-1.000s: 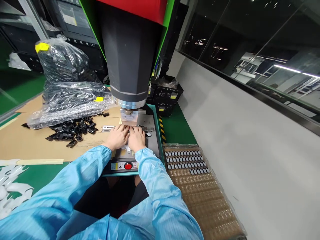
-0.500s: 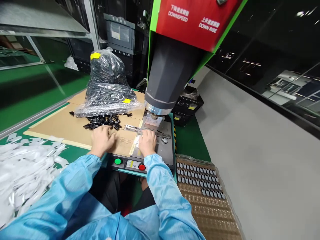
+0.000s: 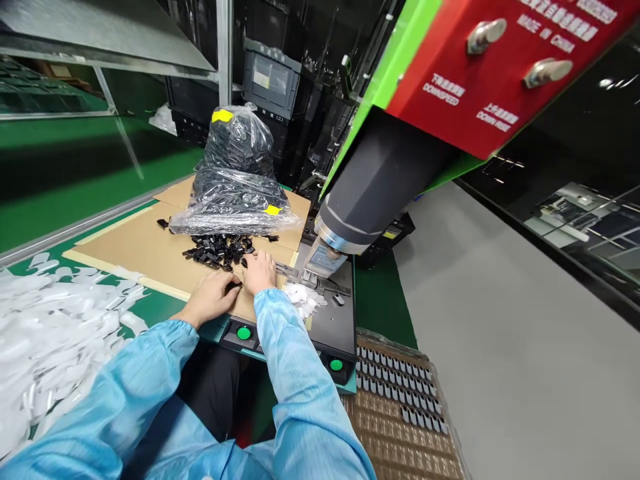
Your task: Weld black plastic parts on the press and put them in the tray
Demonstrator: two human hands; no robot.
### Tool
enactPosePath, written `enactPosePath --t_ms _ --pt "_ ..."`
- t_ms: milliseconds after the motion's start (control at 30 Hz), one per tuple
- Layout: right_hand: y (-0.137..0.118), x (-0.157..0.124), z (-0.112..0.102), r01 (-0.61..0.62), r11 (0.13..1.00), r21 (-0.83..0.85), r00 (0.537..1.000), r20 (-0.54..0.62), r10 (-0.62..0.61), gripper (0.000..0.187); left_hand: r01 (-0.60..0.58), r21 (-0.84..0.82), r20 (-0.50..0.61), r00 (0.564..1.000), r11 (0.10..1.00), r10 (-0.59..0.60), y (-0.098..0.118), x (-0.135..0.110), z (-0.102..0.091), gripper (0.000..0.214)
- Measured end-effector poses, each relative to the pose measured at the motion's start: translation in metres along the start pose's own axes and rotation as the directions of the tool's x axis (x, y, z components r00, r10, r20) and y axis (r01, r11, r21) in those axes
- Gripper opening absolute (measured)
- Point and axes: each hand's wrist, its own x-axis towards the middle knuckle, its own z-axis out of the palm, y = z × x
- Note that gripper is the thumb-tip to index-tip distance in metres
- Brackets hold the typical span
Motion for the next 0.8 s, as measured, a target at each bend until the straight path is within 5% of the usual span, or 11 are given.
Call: enactPosePath --t_ms 167,333,533,667,800 --pt "0.006 -0.020 -0.002 0.059 0.998 -0.030 0.998 0.021 -0.059 0.023 -0.104 -0.135 0.041 0.993 0.985 0.111 -0.013 0.003 0.002 0.029" --pt "0.019 -0.045 -0.004 0.084 0.995 0.049 0.994 0.069 -0.087 0.041 -0.149 -0.279 -0.039 0.989 0.949 0.144 -0.017 0.003 0.006 0.035" --pt "0.027 -0.064 -0.010 0.076 0.995 0.067 0.995 0.063 -0.080 0.035 0.100 -0.152 -0.198 0.972 0.983 -0.129 0.005 -0.004 0.002 0.014" --pt "0.025 -0.074 -0.016 0.079 0.997 0.022 0.996 0.030 -0.079 0.022 0.086 -0.049 -0.144 0.985 0.995 -0.092 0.016 -0.009 0.011 0.028" --pt "0.022 -0.079 -0.017 0.095 0.995 -0.005 0.994 0.047 -0.095 0.021 0.033 0.011 -0.105 0.994 0.999 -0.031 0.017 -0.010 0.021 0.019"
